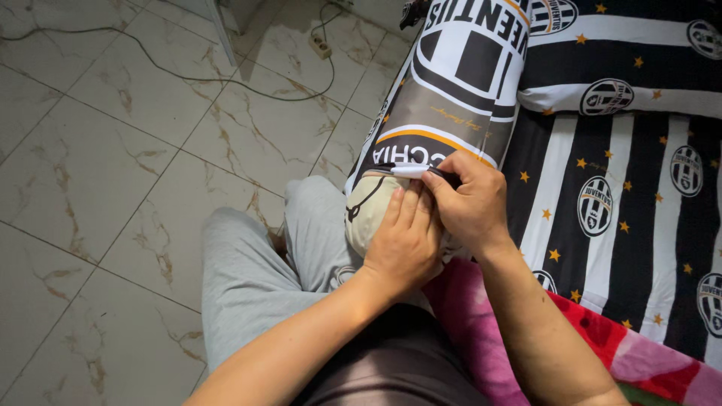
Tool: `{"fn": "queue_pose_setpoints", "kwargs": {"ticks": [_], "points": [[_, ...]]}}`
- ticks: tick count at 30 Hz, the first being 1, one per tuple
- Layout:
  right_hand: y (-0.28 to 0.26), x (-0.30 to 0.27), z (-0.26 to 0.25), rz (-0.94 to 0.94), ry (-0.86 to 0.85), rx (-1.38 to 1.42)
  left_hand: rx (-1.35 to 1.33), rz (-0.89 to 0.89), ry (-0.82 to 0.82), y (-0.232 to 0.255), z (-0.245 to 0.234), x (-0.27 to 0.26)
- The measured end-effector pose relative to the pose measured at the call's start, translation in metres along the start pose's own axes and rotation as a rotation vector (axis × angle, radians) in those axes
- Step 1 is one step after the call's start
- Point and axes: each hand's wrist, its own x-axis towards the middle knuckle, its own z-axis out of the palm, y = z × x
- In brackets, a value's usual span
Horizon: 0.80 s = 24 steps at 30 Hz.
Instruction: The person inserts a light-colored pillow into a Juventus-themed pillowcase while sitting on the floor. They align the corners, push the pillow through the opening, and smooth the cover to fit the pillow.
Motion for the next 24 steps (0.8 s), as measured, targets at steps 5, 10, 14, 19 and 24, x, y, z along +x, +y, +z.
{"fn": "queue_pose_setpoints", "kwargs": {"ticks": [5, 10, 14, 19, 24], "points": [[-0.005, -0.004, 0.005, -0.004, -0.084, 0.029, -0.077, -0.056, -0.005, -0.012, 0.021, 0.007], [-0.012, -0.005, 0.007, 0.028, -0.093, 0.017, -0.181, -0.128, 0.080, -0.008, 0.025, 0.011], [-0.017, -0.016, 0.010, -0.082, -0.101, -0.037, -0.373, -0.268, 0.032, -0.012, 0.023, 0.010], [-0.044, -0.021, -0.002, -0.136, -0.108, -0.059, -0.401, -0.276, -0.058, -0.007, 0.017, 0.021], [-0.063, -0.014, -0.024, -0.114, -0.103, -0.028, -0.686, -0.505, -0.140, 0.017, 0.029, 0.013]]}}
